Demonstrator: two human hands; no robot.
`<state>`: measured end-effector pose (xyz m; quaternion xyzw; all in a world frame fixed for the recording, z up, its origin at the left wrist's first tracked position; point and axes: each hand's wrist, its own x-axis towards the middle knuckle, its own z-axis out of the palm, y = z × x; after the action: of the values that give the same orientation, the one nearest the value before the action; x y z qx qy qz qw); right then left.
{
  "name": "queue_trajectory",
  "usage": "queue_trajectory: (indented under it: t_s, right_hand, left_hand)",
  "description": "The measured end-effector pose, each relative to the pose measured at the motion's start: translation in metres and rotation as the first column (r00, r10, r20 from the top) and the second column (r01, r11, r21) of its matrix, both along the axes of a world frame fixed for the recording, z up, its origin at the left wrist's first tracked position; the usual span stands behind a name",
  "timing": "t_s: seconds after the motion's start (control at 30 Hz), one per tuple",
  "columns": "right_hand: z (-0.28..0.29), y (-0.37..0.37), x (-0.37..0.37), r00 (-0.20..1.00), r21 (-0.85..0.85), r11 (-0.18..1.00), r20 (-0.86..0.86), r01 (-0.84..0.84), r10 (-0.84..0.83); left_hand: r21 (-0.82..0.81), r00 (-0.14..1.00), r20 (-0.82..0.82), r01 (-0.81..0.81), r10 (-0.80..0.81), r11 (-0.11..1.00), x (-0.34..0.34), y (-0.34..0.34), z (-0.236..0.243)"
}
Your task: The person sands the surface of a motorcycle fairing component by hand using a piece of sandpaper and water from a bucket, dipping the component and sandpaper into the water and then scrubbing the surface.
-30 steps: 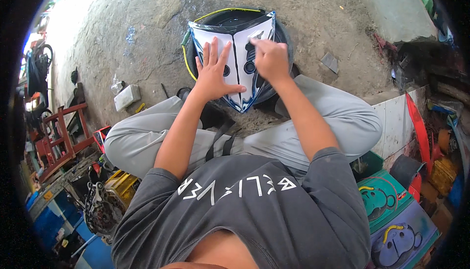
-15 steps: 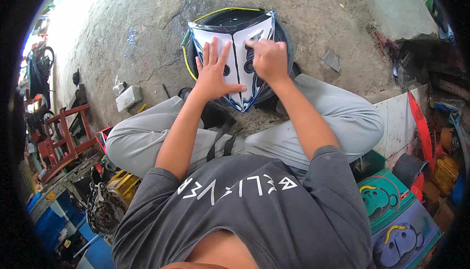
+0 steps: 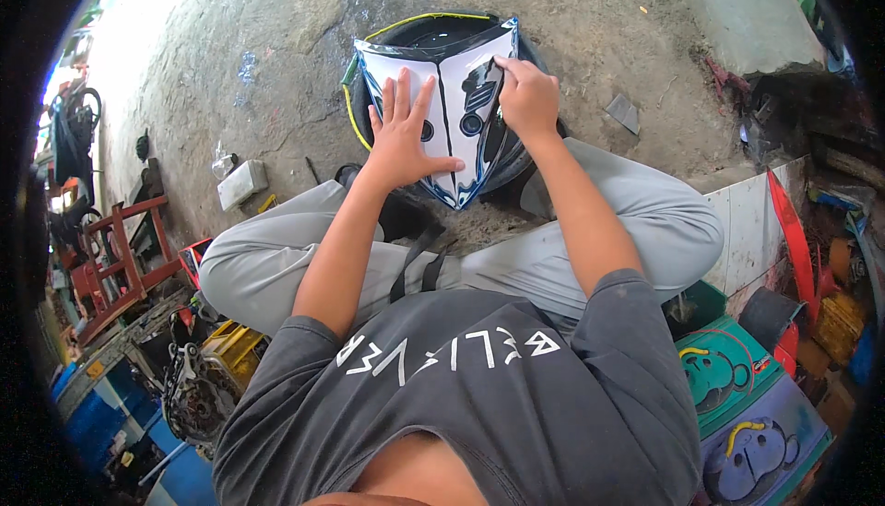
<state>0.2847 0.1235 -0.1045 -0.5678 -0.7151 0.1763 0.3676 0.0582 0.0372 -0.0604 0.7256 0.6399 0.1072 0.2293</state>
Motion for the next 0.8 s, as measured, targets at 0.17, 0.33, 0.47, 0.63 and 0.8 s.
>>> queue_trajectory:
  t_s: [0.17,0.33,0.47,0.63,0.8]
  right_hand:
    - [0.028,-0.031,-0.026,0.983,-0.059,0.99,0.128,-0.127,0.134]
    - [0.008,0.003,0.003,0.997,0.021,1.0,0.071,0.008,-0.01]
    - [0.011,-0.013,-0.014,0.997,0.0,0.999,0.058,-0.05,0.05]
    - [0.023,-0.014,-0.013,0.982,0.08,0.984,0.112,-0.16,0.151]
    - [0.0,-0.002,0.0,0.998,0.045,0.999,0.064,-0.006,0.003]
  left_hand:
    - [-0.024,1.0,0.0,-0.002,0.002,1.0,-0.003,-0.002,0.002]
    - [0.0,1.0,0.003,0.004,-0.004,1.0,0.0,0.0,-0.001]
    - [-0.01,1.0,-0.004,-0.001,0.001,1.0,-0.003,-0.001,-0.001]
    - [-0.003,1.0,0.007,-0.001,0.001,1.0,-0.002,-0.001,0.0]
    - [0.0,1.0,0.012,-0.002,0.002,1.0,-0.001,0.0,-0.001]
